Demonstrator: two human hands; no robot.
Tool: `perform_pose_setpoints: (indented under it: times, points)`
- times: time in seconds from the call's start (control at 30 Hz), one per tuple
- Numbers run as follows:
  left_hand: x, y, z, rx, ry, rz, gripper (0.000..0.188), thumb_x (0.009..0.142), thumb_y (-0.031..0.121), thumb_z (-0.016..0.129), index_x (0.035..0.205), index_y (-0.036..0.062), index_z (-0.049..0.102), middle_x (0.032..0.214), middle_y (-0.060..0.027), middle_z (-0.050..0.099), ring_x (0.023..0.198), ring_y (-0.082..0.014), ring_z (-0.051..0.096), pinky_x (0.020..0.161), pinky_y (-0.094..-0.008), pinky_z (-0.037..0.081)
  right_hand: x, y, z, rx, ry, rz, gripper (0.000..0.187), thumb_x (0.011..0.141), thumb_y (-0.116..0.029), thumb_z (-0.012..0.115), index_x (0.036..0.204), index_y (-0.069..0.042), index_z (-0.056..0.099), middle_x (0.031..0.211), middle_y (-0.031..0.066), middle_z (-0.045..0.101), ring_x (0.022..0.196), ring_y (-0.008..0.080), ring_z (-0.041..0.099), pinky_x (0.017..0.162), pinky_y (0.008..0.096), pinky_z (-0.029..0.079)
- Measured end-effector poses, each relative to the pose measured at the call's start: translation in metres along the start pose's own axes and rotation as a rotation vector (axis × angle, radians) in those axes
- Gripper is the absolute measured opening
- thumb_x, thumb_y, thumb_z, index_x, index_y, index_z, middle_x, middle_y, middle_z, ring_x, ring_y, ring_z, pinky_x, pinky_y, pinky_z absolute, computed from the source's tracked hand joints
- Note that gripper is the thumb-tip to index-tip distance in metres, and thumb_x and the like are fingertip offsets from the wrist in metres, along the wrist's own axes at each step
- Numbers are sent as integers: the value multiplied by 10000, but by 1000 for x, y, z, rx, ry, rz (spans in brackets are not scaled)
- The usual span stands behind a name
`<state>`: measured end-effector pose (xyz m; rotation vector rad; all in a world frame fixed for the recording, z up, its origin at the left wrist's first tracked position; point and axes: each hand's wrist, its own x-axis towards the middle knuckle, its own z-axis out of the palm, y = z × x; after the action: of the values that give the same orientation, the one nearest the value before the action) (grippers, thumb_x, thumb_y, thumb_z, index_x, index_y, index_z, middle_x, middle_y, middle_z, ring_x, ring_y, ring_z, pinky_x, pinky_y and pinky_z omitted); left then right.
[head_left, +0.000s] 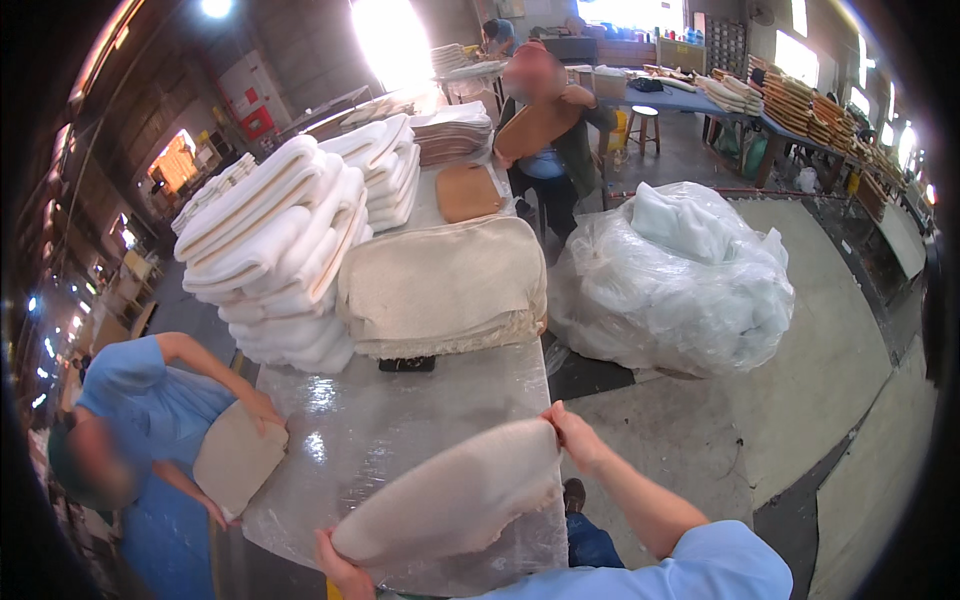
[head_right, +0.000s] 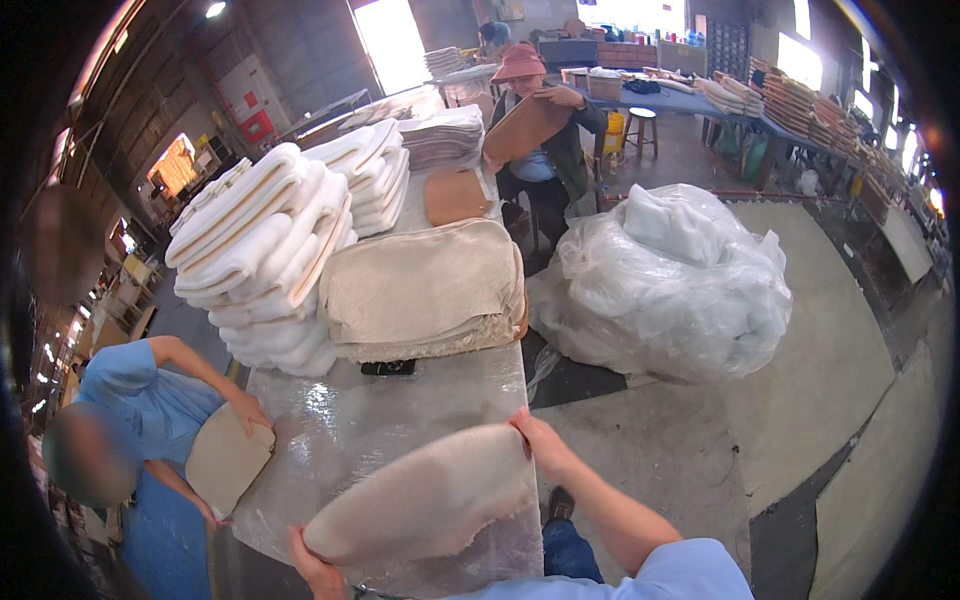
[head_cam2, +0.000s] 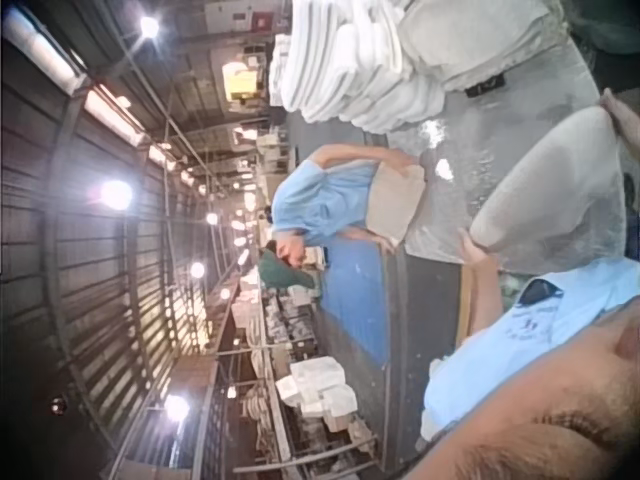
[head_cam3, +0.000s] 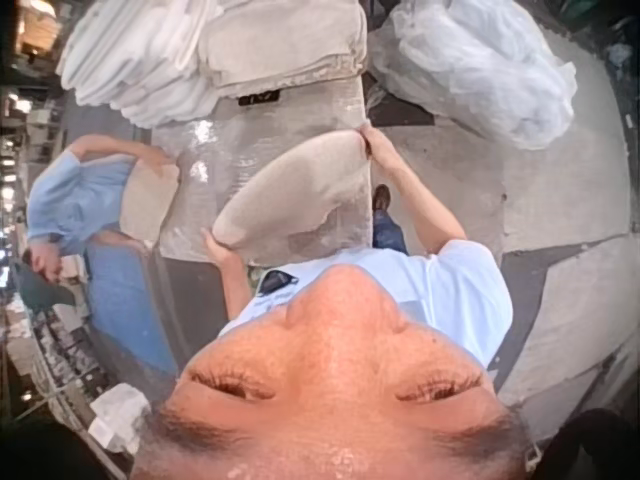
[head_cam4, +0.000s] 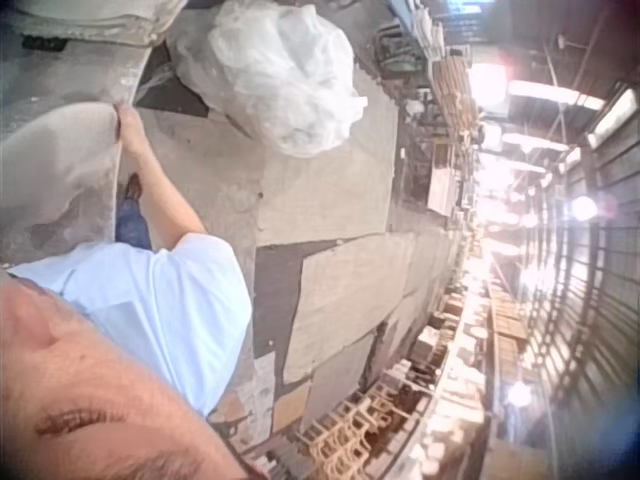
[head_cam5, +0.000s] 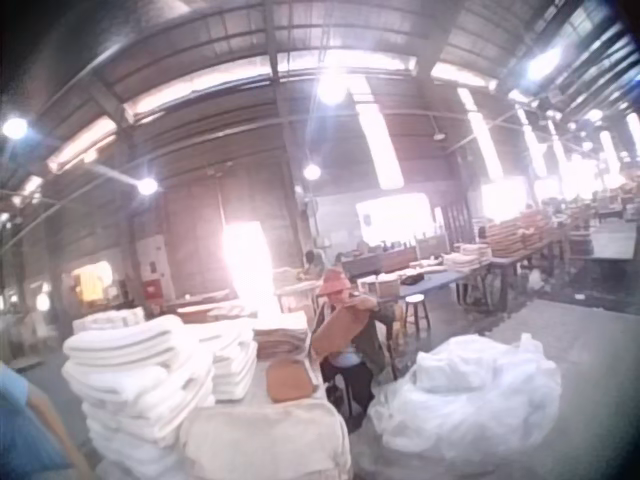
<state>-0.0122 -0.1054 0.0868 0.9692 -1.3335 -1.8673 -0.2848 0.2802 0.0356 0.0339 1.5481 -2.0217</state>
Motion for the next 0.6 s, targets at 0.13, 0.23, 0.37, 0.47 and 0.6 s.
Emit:
perform_pose_setpoints:
  times: [0.13,0.23,0.37,0.47,0.6]
  points:
    - [-29,-37,-18,139,129,-255,454,1076,365,537,1254,-35,656,1166,-179,703,1124,-274,664,1016,-432,514,2,58,23,26,85,-36,602,1107,-491,460,1000,10,777,1005,94,746,946,195,655,897,347,494]
    - [-37,-55,-40,131,148,-161,441,1075,272,579,1388,-37,611,1276,-253,691,1179,-328,674,1049,-458,522,-2,57,24,91,39,-36,504,1076,-382,507,954,21,784,1006,122,756,946,205,668,908,344,497]
    - [-64,-62,-76,197,26,-64,453,1022,376,578,1220,-21,675,1237,-206,709,1126,-324,688,1033,-452,527,-18,43,21,158,8,5,332,981,-205,527,989,27,764,1095,152,747,1029,229,672,985,347,495]
    - [-101,-73,-92,21,-17,-279,417,1034,343,518,1103,-18,715,1130,-156,710,1120,-266,657,1020,-417,500,-46,66,3,174,-30,7,299,935,-191,552,1015,28,738,1200,165,718,1123,260,651,1048,371,480]
    - [-124,-63,-107,50,-227,-363,309,960,203,584,1131,-11,727,1230,-159,702,1194,-248,633,1059,-397,479,-66,71,-23,74,-170,73,272,913,-167,583,1084,-1,715,1277,134,685,1146,243,644,1063,362,479]
